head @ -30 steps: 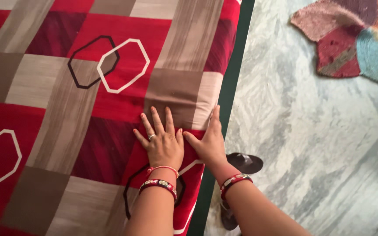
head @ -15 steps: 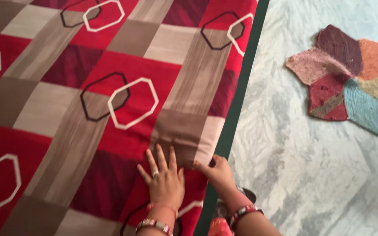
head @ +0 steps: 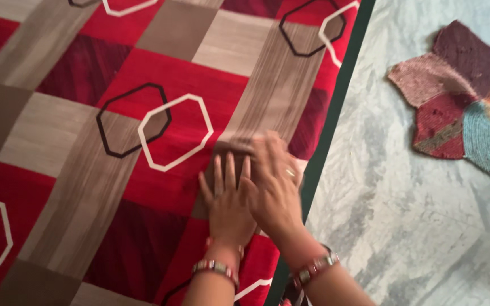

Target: The person makes the bed by tucking the edges of a bedsheet under the mattress and smoothing the sheet across the bed by hand.

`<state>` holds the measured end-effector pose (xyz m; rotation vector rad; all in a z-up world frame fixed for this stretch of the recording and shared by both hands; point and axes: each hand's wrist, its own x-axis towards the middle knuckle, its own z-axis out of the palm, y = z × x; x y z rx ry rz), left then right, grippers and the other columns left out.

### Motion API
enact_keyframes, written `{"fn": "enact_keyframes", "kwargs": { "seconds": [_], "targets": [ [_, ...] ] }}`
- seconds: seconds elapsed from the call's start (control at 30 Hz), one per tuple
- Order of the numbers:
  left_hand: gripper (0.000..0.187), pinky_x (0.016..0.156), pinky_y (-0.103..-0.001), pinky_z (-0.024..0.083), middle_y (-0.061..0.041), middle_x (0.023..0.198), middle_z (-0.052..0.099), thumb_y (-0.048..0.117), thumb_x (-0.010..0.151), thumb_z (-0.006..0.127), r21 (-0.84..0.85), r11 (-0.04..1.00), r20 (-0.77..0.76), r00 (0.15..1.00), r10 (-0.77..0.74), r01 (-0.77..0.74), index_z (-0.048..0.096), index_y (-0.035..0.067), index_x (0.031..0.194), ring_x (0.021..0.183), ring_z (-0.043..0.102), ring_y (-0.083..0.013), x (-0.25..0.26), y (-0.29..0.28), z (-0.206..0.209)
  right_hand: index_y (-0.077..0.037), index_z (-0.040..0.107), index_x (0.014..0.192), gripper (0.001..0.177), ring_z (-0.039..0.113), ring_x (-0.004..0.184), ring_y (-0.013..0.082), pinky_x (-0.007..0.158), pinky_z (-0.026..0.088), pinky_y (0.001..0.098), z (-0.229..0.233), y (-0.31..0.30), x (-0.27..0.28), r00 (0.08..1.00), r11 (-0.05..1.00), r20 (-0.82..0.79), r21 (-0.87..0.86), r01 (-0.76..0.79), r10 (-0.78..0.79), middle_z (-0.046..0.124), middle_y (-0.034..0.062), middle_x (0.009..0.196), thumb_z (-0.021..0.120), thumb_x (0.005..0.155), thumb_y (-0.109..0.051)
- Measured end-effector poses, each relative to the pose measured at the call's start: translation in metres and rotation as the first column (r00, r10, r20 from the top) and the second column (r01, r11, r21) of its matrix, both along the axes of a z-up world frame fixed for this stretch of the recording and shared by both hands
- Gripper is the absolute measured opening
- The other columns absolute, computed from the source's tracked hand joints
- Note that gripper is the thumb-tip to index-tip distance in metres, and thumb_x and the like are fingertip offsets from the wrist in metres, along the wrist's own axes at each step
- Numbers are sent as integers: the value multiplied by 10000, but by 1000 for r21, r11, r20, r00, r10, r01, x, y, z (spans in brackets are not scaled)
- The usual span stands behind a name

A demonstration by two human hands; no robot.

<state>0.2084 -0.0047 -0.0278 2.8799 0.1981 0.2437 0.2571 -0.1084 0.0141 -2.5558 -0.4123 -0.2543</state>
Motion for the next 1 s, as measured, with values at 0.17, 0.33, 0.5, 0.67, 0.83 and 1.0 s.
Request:
{"fn": "enact_keyframes", "kwargs": {
  "seconds": [0.17, 0.33, 0.5, 0.67, 0.83, 1.0],
  "targets": [
    [726, 1207, -672, 42, -146, 1670, 231, 512, 915, 568, 28, 1000, -27, 1000, -10, 11, 369, 198, 1538, 1547, 169, -357, 66, 14, 2, -167, 442, 1550, 632, 266, 1570, 241, 1262, 133, 524, -31, 14, 76, 959, 961, -156, -112, -254, 235, 343, 47, 1654, 563, 1007, -466],
    [873, 1210, -647, 54, -169, 1648, 242, 562, 860, 633, -40, 999, -112, 994, 13, -18, 342, 139, 1566, 1532, 173, -360, 75, 14, 20, -222, 400, 1574, 668, 197, 1546, 246, 1207, 81, 565, -31, -13, 141, 961, 907, -129, -320, -273, 244, 289, 57, 1677, 527, 987, -514],
    [844, 1216, -632, 72, -186, 1644, 266, 555, 885, 630, -46, 999, -74, 997, 21, -25, 361, 126, 1559, 1530, 184, -369, 74, 13, 24, -238, 386, 1597, 735, 170, 1569, 289, 1220, 103, 578, -42, -23, 172, 997, 946, -61, -316, -66, 50, 267, 68, 1692, 575, 951, -534],
    [834, 1209, -636, 62, -173, 1654, 241, 567, 900, 593, -19, 1000, -98, 995, 9, -11, 342, 132, 1565, 1535, 159, -365, 71, 12, 22, -16, 190, 1641, 1060, 175, 1559, 427, 1241, 247, 514, -72, -36, 183, 968, 945, -22, 211, 248, -249, 166, 309, 1687, 800, 915, -491],
    [864, 1206, -633, 64, -173, 1657, 220, 567, 880, 605, -15, 1000, -108, 994, 22, -24, 315, 133, 1569, 1535, 147, -366, 77, 9, 24, -16, 149, 1614, 1195, 352, 1483, 399, 1201, 305, 421, -91, -45, 188, 853, 812, -347, 306, 497, -391, 346, 269, 1601, 841, 799, -552],
    [928, 1190, -642, 71, -175, 1649, 195, 599, 823, 646, -87, 994, -181, 982, 44, -60, 304, 151, 1562, 1524, 126, -401, 109, -2, 28, 57, 396, 1515, 1057, 478, 1426, 400, 1178, 369, 424, -92, -54, 191, 851, 771, -304, 367, 520, -429, 514, 297, 1500, 850, 829, -607]
  ]
}}
